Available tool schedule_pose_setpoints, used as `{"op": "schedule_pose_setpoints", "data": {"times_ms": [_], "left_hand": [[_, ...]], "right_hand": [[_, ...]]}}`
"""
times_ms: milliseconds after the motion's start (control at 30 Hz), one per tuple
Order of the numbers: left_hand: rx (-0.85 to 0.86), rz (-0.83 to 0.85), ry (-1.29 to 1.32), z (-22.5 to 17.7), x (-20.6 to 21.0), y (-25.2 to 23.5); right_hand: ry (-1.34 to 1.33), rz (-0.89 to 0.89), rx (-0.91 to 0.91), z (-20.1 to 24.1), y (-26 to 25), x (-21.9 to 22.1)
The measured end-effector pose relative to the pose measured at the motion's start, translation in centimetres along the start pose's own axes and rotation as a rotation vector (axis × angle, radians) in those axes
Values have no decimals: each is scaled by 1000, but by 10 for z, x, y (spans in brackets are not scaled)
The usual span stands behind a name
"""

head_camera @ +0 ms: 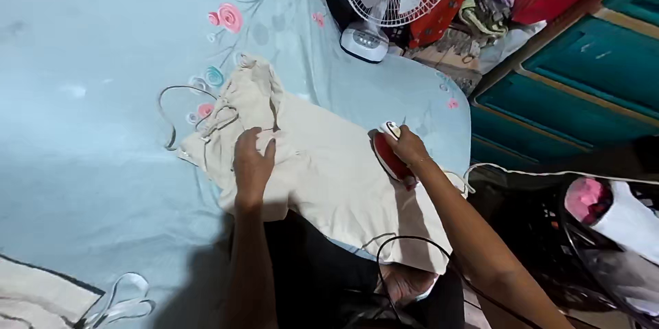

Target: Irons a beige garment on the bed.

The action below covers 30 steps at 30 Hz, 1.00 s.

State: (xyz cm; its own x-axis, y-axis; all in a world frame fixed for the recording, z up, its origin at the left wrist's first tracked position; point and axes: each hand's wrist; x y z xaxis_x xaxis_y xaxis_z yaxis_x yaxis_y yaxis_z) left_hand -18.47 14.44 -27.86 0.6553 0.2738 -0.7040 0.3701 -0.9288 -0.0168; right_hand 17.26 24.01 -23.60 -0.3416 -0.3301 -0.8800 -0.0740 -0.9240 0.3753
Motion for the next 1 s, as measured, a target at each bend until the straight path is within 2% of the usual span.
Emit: {"op": "schedule_pose_setpoints", "data": {"times_ms": [100,200,300,467,567,667,833,1000], "left_hand": [[-70,-95,-22,13,-15,29],[-158,-191,17,27,-8,58],[-238,-167,10,23,-7,73],[-337,-126,-36,3,-12,72],[-386,-83,-80,-7,-18,68],[-422,-1,-190,-27,-28,63],[-289,5,-306,-73,-37,69],[-28,82,-227,-136,-7,95]], "right_hand": [[-50,17,-12,-47,31,-5],[-82,43,-85,-78,62,0],[-58,135,-185,-77,90,5],[49,221,-360,-79,118,15],[53,189,-338,-98,127,9],[-20,83,-246,-135,135,0],[-130,-144,-68,-192,160,-23],[-192,-371,-63,-222,181,-48]]}}
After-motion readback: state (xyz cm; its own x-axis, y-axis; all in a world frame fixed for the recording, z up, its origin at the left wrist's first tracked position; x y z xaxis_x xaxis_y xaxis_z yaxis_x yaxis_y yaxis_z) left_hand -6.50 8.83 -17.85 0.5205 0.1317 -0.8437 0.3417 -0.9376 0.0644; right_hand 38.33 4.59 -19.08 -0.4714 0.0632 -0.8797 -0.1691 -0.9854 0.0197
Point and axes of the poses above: each hand's wrist, its own y-axis away from the middle knuckle, its own x-axis out of the palm, z = x × y, and after that the axes turned 3 degrees about -x, right-handed
